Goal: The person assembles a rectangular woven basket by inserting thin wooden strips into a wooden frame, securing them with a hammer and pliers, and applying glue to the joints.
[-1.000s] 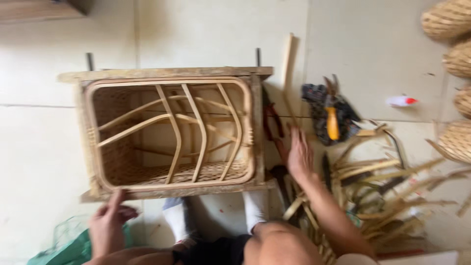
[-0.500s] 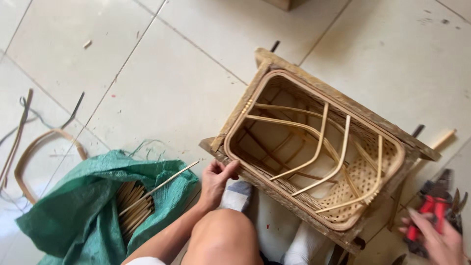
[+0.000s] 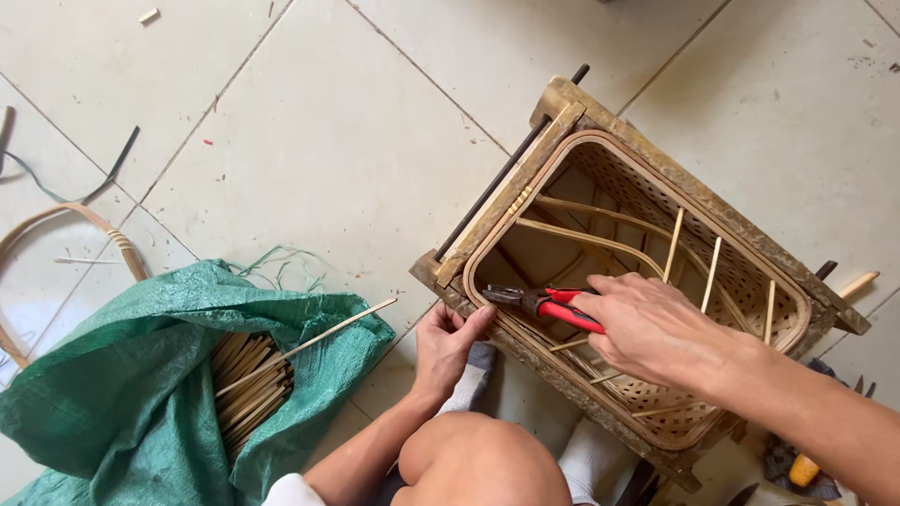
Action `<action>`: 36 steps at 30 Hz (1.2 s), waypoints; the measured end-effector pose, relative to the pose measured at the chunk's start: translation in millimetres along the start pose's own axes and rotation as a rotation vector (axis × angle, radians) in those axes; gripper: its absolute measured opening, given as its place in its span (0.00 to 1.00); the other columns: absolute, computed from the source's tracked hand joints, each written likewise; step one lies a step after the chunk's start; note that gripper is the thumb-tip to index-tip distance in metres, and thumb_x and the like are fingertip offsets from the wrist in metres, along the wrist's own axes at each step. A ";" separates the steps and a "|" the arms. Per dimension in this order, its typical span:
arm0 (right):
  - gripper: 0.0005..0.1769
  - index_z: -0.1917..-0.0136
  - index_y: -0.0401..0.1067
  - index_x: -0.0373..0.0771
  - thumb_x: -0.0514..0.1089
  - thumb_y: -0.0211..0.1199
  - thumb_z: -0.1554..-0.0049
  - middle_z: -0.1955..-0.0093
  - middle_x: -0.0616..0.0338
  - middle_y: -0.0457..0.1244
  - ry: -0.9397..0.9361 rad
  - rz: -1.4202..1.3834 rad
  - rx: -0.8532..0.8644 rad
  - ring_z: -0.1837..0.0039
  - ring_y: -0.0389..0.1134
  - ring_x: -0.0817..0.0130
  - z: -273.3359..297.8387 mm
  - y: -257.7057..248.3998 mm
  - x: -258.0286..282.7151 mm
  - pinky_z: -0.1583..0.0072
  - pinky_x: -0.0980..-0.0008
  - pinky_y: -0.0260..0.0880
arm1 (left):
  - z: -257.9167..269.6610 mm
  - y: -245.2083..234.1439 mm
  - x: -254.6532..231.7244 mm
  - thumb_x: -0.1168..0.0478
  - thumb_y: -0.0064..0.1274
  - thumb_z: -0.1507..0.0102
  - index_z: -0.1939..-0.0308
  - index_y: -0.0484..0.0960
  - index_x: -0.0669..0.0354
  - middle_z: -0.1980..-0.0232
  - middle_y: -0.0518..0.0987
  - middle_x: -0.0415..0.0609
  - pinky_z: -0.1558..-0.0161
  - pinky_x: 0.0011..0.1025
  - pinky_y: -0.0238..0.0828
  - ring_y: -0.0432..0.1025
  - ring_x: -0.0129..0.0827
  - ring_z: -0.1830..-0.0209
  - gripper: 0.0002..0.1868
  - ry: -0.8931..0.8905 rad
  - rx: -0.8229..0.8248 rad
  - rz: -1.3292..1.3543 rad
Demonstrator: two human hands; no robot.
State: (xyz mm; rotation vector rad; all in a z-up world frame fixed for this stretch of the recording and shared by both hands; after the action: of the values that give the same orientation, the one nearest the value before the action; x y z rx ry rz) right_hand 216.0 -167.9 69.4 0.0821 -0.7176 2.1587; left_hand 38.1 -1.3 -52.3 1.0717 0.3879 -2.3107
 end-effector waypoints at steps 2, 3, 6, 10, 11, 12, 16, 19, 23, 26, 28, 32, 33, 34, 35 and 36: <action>0.22 0.38 0.69 0.43 0.44 0.58 0.47 0.36 0.43 0.61 -0.047 -0.019 -0.048 0.34 0.64 0.47 -1.0 -19.8 16.0 0.32 0.50 0.65 | 0.2 0.3 2.2 0.54 0.70 0.42 0.76 0.69 0.57 0.76 0.74 0.42 0.75 0.21 0.61 0.64 0.21 0.77 0.23 -0.003 -0.007 0.000; 0.23 0.38 0.70 0.43 0.44 0.59 0.48 0.38 0.44 0.62 -0.069 -0.031 -0.072 0.35 0.64 0.45 -1.5 -26.9 22.8 0.34 0.49 0.66 | 0.8 -0.8 3.0 0.54 0.70 0.42 0.76 0.68 0.57 0.76 0.73 0.41 0.76 0.21 0.59 0.62 0.21 0.77 0.24 -0.005 -0.008 -0.002; 0.27 0.32 0.67 0.46 0.42 0.57 0.46 0.42 0.46 0.63 0.004 0.004 0.066 0.40 0.67 0.48 -5.2 -28.1 26.1 0.37 0.50 0.68 | 0.8 1.8 2.9 0.55 0.69 0.42 0.76 0.69 0.57 0.75 0.77 0.42 0.74 0.20 0.63 0.67 0.20 0.76 0.22 0.009 0.016 0.051; 0.23 0.38 0.71 0.48 0.44 0.58 0.47 0.45 0.48 0.62 0.003 -0.020 0.078 0.41 0.66 0.49 -5.6 -35.4 29.6 0.38 0.50 0.68 | 1.1 2.3 4.0 0.55 0.69 0.42 0.76 0.70 0.57 0.75 0.77 0.42 0.74 0.20 0.64 0.67 0.21 0.76 0.21 -0.010 0.025 0.060; 0.23 0.38 0.71 0.48 0.45 0.58 0.47 0.44 0.48 0.61 0.011 -0.034 0.099 0.41 0.66 0.49 -6.2 -36.3 30.2 0.39 0.50 0.68 | 1.4 2.0 4.1 0.55 0.69 0.42 0.76 0.69 0.57 0.75 0.78 0.42 0.73 0.20 0.65 0.68 0.21 0.76 0.22 -0.014 0.027 0.061; 0.23 0.37 0.71 0.49 0.45 0.58 0.47 0.44 0.49 0.61 0.018 -0.047 0.120 0.41 0.66 0.49 -7.2 -37.2 30.9 0.39 0.50 0.69 | 1.6 1.8 4.1 0.55 0.69 0.42 0.76 0.69 0.57 0.75 0.78 0.43 0.73 0.20 0.66 0.69 0.21 0.75 0.22 -0.019 0.029 0.062; 0.21 0.39 0.71 0.48 0.45 0.57 0.47 0.44 0.50 0.63 0.016 -0.016 0.173 0.40 0.67 0.50 -13.7 -42.4 35.0 0.37 0.50 0.68 | -0.2 3.1 3.8 0.56 0.69 0.42 0.76 0.70 0.58 0.76 0.77 0.42 0.74 0.20 0.65 0.68 0.21 0.76 0.21 -0.023 0.033 0.093; 0.26 0.34 0.69 0.50 0.46 0.57 0.46 0.43 0.48 0.62 -0.018 0.068 0.136 0.40 0.66 0.49 -17.6 -43.1 42.6 0.37 0.48 0.66 | 1.0 2.0 7.4 0.57 0.69 0.42 0.76 0.71 0.58 0.77 0.76 0.41 0.75 0.20 0.64 0.66 0.20 0.77 0.20 -0.040 0.025 0.072; 0.26 0.32 0.67 0.47 0.48 0.55 0.43 0.45 0.45 0.62 -0.021 0.241 0.128 0.42 0.65 0.49 -15.6 -38.4 51.2 0.39 0.48 0.65 | -0.5 1.9 9.7 0.58 0.69 0.42 0.76 0.71 0.58 0.77 0.73 0.38 0.75 0.19 0.61 0.63 0.19 0.77 0.20 -0.039 0.016 0.090; 0.19 0.39 0.70 0.41 0.49 0.52 0.40 0.46 0.45 0.62 -0.024 0.270 0.118 0.42 0.65 0.48 -14.2 -40.2 56.0 0.40 0.49 0.65 | -2.1 3.4 11.3 0.58 0.69 0.42 0.76 0.70 0.58 0.77 0.72 0.38 0.76 0.19 0.60 0.62 0.19 0.78 0.20 -0.043 0.012 0.085; 0.17 0.41 0.71 0.40 0.48 0.51 0.40 0.46 0.44 0.62 -0.017 0.282 0.146 0.43 0.65 0.48 -14.2 -41.1 60.4 0.40 0.50 0.65 | -1.0 1.1 12.4 0.58 0.69 0.43 0.76 0.70 0.58 0.77 0.72 0.37 0.76 0.20 0.60 0.62 0.18 0.78 0.20 -0.044 0.018 0.077; 0.17 0.43 0.71 0.39 0.47 0.53 0.42 0.46 0.43 0.62 -0.004 0.334 0.197 0.43 0.65 0.47 -14.5 -45.0 66.4 0.40 0.50 0.65 | -4.1 -0.4 17.4 0.58 0.70 0.43 0.77 0.71 0.58 0.78 0.72 0.37 0.76 0.20 0.59 0.61 0.18 0.78 0.21 -0.031 0.020 0.071; 0.17 0.43 0.72 0.38 0.47 0.54 0.42 0.46 0.42 0.62 -0.002 0.343 0.201 0.43 0.65 0.47 -14.0 -43.8 67.6 0.40 0.50 0.65 | -4.7 -0.8 19.9 0.58 0.70 0.43 0.77 0.71 0.58 0.78 0.71 0.37 0.76 0.20 0.59 0.60 0.18 0.78 0.21 -0.034 0.017 0.071; 0.16 0.43 0.72 0.39 0.47 0.54 0.42 0.46 0.43 0.62 0.007 0.331 0.181 0.43 0.65 0.47 -13.7 -42.9 67.8 0.40 0.50 0.64 | -5.6 -0.5 21.7 0.58 0.70 0.43 0.77 0.71 0.58 0.78 0.73 0.37 0.76 0.20 0.60 0.62 0.18 0.78 0.21 -0.026 0.019 0.071; 0.16 0.44 0.72 0.40 0.46 0.54 0.42 0.46 0.44 0.62 0.017 0.317 0.163 0.43 0.65 0.47 -12.4 -39.6 67.0 0.40 0.50 0.64 | -6.0 0.2 23.4 0.58 0.69 0.43 0.78 0.71 0.58 0.78 0.74 0.37 0.76 0.20 0.62 0.64 0.19 0.78 0.20 -0.021 0.024 0.072; 0.15 0.44 0.73 0.41 0.45 0.54 0.42 0.46 0.44 0.63 0.028 0.304 0.145 0.43 0.65 0.47 -9.4 -35.3 64.4 0.40 0.50 0.64 | -4.3 0.3 23.8 0.58 0.69 0.43 0.78 0.71 0.57 0.78 0.76 0.38 0.75 0.20 0.64 0.66 0.19 0.78 0.20 -0.015 0.028 0.072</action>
State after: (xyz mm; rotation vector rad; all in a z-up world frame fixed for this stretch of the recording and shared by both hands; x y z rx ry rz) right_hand 202.2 -100.6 97.1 0.0193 -0.5861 2.4966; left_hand 28.4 -8.2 -73.3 1.0636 0.3064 -2.2658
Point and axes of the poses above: each hand's wrist, its own z-axis away from the middle knuckle, its own y-axis out of the palm, x = y × z, the point moved 7 cm from there along -z, towards the middle knuckle
